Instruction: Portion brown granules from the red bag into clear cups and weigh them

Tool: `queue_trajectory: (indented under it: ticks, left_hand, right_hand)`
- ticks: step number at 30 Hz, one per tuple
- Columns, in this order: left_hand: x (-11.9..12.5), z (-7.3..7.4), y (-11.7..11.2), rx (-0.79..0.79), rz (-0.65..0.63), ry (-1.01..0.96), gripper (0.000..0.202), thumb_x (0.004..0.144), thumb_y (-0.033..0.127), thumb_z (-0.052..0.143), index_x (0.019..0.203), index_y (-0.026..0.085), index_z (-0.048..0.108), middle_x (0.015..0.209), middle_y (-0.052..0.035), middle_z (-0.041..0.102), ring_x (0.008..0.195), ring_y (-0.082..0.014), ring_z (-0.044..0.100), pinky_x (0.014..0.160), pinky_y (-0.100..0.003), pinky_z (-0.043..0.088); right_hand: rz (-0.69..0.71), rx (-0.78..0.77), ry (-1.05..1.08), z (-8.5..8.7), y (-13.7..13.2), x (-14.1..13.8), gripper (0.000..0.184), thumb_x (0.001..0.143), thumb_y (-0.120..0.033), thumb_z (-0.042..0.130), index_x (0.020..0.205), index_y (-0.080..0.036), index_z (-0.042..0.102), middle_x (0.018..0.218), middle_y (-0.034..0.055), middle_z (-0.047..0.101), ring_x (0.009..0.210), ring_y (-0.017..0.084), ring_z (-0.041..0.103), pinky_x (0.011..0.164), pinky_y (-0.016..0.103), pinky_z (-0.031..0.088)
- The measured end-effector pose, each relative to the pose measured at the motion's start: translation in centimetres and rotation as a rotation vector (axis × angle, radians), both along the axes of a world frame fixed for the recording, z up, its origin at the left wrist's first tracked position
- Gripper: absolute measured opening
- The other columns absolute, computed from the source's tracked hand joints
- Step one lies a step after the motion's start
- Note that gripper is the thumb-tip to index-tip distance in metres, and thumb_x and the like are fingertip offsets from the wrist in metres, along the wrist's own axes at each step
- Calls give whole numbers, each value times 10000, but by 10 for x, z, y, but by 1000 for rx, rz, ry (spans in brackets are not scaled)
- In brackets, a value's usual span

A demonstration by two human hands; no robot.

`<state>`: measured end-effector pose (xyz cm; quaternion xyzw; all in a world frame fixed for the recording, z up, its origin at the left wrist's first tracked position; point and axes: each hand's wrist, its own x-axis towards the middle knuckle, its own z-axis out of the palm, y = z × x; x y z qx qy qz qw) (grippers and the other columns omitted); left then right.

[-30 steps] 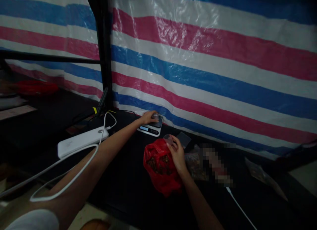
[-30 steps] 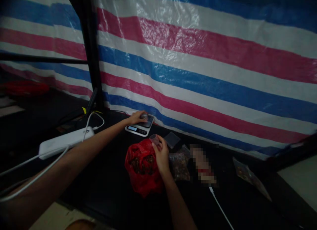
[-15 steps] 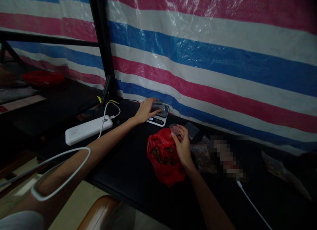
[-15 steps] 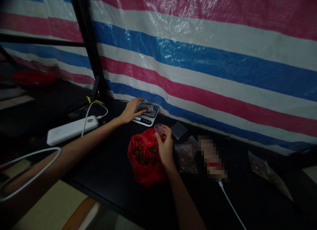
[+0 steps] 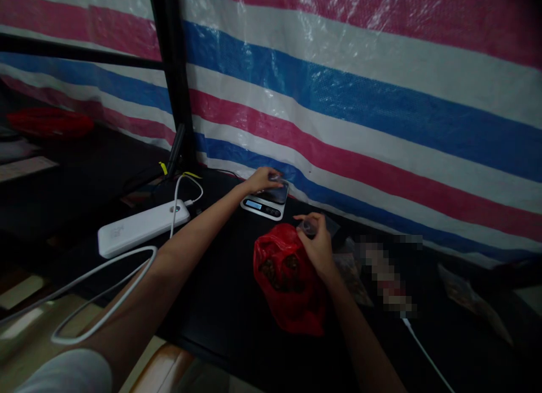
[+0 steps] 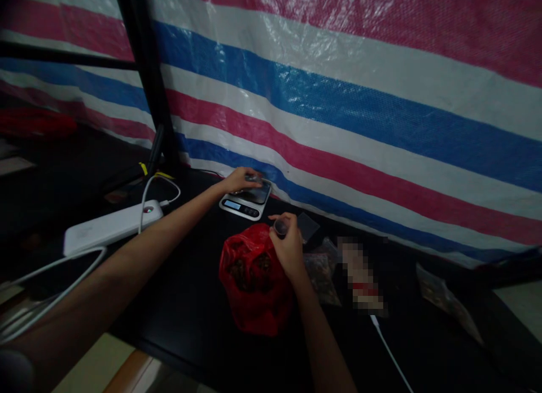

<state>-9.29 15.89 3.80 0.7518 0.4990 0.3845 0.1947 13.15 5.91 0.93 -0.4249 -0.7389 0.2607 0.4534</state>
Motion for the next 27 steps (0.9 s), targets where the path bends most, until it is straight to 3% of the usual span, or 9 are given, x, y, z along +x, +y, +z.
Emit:
queue_trajectory:
  ticks: [4,9,13,19,27]
  left_hand:
    - [-9,16,-5,6,-141,-402,526,661,420,630,1068,90,581,974,-104,653,906,-211,589,814,-310,433]
    - [-21,45,-10,89,-207,-682,543,629,401,670,1071,98,581,1035,-116,631,988,-227,564,893,-341,399]
    - [-26,58,-14,120,-244,-700,533,610,393,687,1048,103,594,1051,-117,623,991,-231,563,899,-354,396]
    - [-28,68,-19,199,-240,-616,479,661,379,653,1045,99,590,1047,-109,621,993,-227,559,895,-371,395]
    - [-20,72,-22,189,-268,-551,418,680,306,646,1027,79,591,998,-104,637,954,-207,569,883,-363,394]
  right_hand:
    - [140,44,-260,8,15,-20,435,721,-217,527,1138,-246,406,1090,28,615,966,176,576,877,339,400]
    - [56,177,-633,3,21,-29,515,721,-311,555,1203,-234,390,1102,44,613,989,221,567,912,410,340]
    - [73,268,-794,-3,18,-31,499,746,-353,524,1203,-191,407,1175,88,560,1063,227,517,928,423,299]
    - [57,328,-850,-2,17,-36,530,766,-376,493,1238,-163,377,1133,115,584,1095,253,484,929,441,256]
    - [13,368,-1054,10,14,-51,496,807,-450,418,1161,-106,462,871,152,652,850,271,567,852,425,287]
